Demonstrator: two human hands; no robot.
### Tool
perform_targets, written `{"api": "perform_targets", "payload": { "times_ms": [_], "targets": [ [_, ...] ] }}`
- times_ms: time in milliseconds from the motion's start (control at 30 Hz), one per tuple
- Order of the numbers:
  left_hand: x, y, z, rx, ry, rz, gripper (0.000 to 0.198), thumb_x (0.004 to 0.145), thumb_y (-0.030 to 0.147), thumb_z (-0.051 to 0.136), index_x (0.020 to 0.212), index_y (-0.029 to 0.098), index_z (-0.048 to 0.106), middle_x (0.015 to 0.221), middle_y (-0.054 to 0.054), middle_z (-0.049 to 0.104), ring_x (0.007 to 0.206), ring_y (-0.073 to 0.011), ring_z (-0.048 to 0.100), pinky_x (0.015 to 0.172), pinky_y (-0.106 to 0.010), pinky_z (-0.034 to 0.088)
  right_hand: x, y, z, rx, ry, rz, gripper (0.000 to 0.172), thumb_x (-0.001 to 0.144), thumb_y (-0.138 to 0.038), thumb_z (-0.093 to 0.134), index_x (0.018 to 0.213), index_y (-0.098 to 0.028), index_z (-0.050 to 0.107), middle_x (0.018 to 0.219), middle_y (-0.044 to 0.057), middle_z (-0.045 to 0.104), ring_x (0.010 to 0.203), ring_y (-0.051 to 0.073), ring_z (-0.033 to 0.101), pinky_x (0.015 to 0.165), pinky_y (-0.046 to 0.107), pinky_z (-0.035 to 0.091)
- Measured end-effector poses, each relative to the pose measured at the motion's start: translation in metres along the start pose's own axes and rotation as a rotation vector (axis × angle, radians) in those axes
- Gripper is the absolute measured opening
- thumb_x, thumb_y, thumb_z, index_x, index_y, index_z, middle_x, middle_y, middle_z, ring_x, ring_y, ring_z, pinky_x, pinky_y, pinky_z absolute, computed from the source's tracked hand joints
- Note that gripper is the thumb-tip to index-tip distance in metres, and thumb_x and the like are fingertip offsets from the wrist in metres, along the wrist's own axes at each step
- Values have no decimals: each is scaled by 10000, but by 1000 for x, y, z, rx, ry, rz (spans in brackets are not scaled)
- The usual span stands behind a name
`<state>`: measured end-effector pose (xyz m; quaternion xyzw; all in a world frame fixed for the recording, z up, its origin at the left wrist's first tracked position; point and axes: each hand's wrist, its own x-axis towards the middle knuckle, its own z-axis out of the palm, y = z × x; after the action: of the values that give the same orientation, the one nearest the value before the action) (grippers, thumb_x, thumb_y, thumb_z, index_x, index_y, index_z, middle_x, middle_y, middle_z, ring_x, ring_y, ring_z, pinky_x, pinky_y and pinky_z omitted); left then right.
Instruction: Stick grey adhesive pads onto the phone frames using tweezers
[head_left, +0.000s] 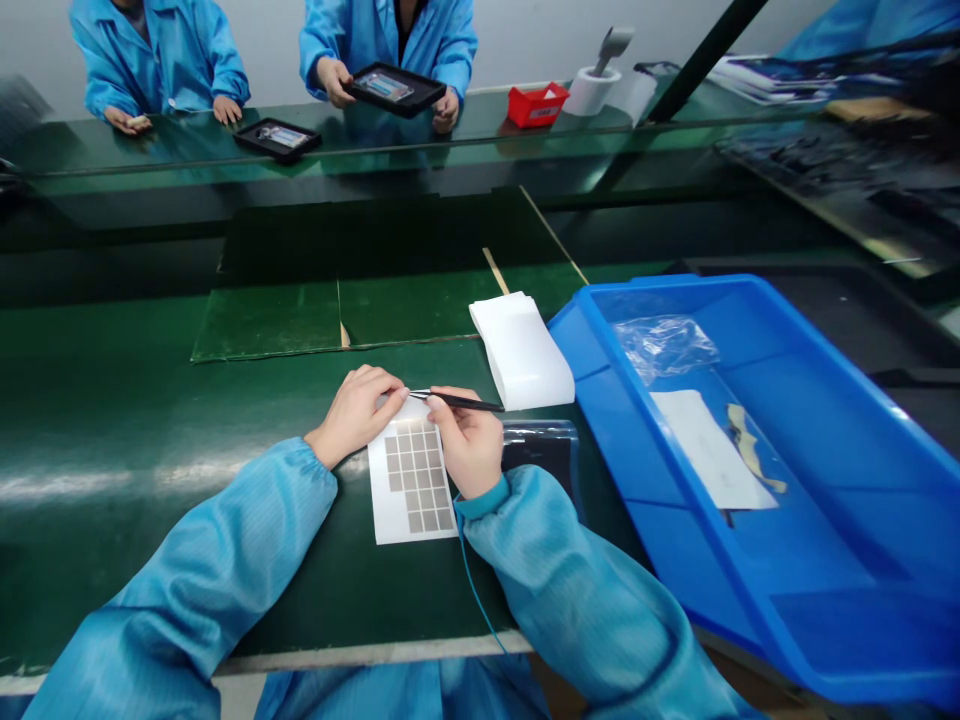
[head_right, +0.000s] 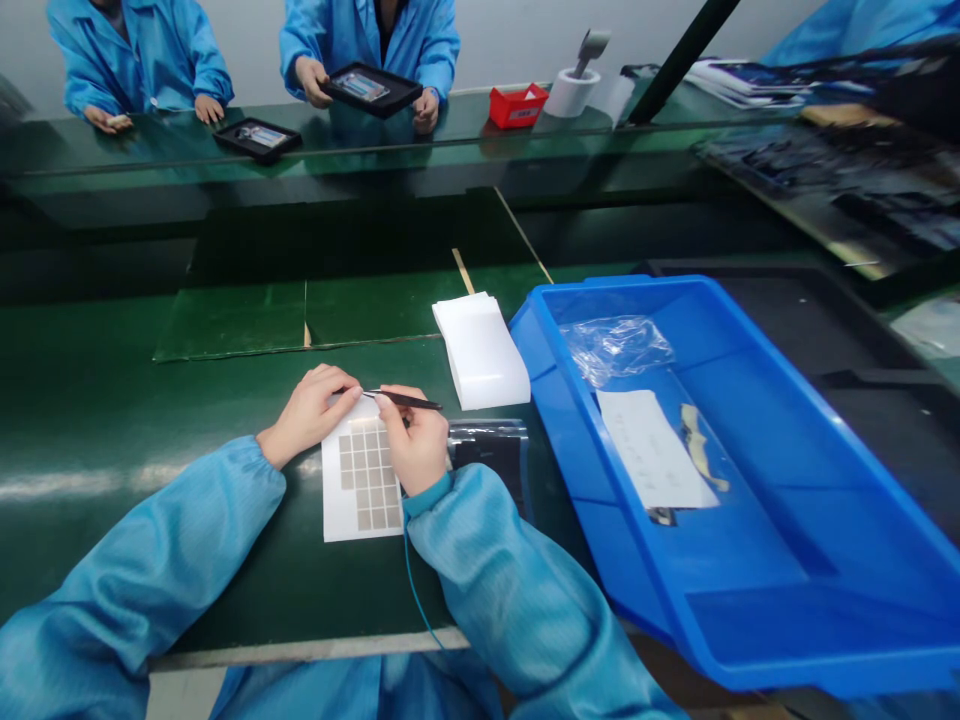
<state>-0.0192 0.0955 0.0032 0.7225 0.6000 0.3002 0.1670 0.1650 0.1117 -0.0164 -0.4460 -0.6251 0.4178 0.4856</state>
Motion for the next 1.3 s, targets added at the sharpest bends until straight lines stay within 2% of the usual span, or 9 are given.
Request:
{"api": "perform_targets", "payload": {
  "times_ms": [633, 800, 867, 933, 1033, 1100, 1200, 1300],
  "targets": [
    [0, 1, -1, 10, -13, -11, 275, 1001, 362, 481, 891, 198, 672, 889, -36, 685, 874, -191, 577, 833, -342, 426, 0, 2, 0, 4, 6, -4, 219, 937, -380, 641, 1044, -203, 712, 929, 54, 737, 692, 157, 682, 696, 308, 568],
    [0, 5, -3, -1, 42, -25, 200, 975, 320, 524, 896, 199, 661, 885, -26, 686, 866, -179, 595, 832, -322, 447, 0, 3, 1, -2, -10, 7, 237, 939, -400, 628, 1044, -201, 706, 930, 61, 734, 706, 167, 683, 701, 314, 567],
    [10, 1, -4, 59, 60, -78, 142, 952, 287, 546, 928, 203, 659, 917, -21, 695, 891, -169, 615, 853, -297, 460, 1, 3, 2, 3, -11, 16, 238, 935, -401, 629, 1039, -201, 706, 929, 63, 736, 712, 170, 684, 707, 317, 567],
    [28, -8, -8, 147, 79, -153, 164, 937, 265, 544, 1043, 203, 653, 927, -27, 700, 895, -168, 638, 857, -281, 473, 2, 3, 3, 15, -9, 17, 241, 930, -402, 628, 1030, -199, 710, 907, 63, 737, 707, 173, 683, 697, 315, 568],
    [67, -24, -21, 300, 70, -302, 426, 951, 286, 495, 1369, 203, 514, 905, -53, 714, 860, -207, 673, 807, -308, 495, 2, 0, 3, 22, -6, 9, 253, 928, -405, 611, 1015, -192, 717, 851, 62, 740, 685, 178, 680, 660, 302, 566],
    [93, -33, -32, 451, -5, -447, 534, 969, 332, 446, 1493, 247, 387, 970, -89, 731, 914, -260, 697, 811, -357, 509, 1, -2, 4, 36, 13, 9, 244, 924, -390, 608, 995, -186, 723, 870, 70, 748, 712, 186, 695, 669, 297, 570],
    [119, -45, -44, 475, -71, -437, 534, 954, 334, 445, 1476, 218, 445, 1045, -173, 731, 961, -339, 706, 825, -430, 520, 0, -4, 5, 52, 25, 8, 232, 912, -364, 615, 990, -178, 730, 870, 68, 753, 712, 183, 702, 670, 287, 570],
    [127, -60, -46, 481, -129, -374, 482, 950, 387, 435, 1384, 205, 541, 1075, -197, 725, 986, -374, 704, 829, -451, 524, 0, -4, 6, 40, 50, 7, 231, 897, -352, 627, 975, -164, 737, 813, 55, 747, 675, 172, 692, 657, 272, 558]
  ]
}}
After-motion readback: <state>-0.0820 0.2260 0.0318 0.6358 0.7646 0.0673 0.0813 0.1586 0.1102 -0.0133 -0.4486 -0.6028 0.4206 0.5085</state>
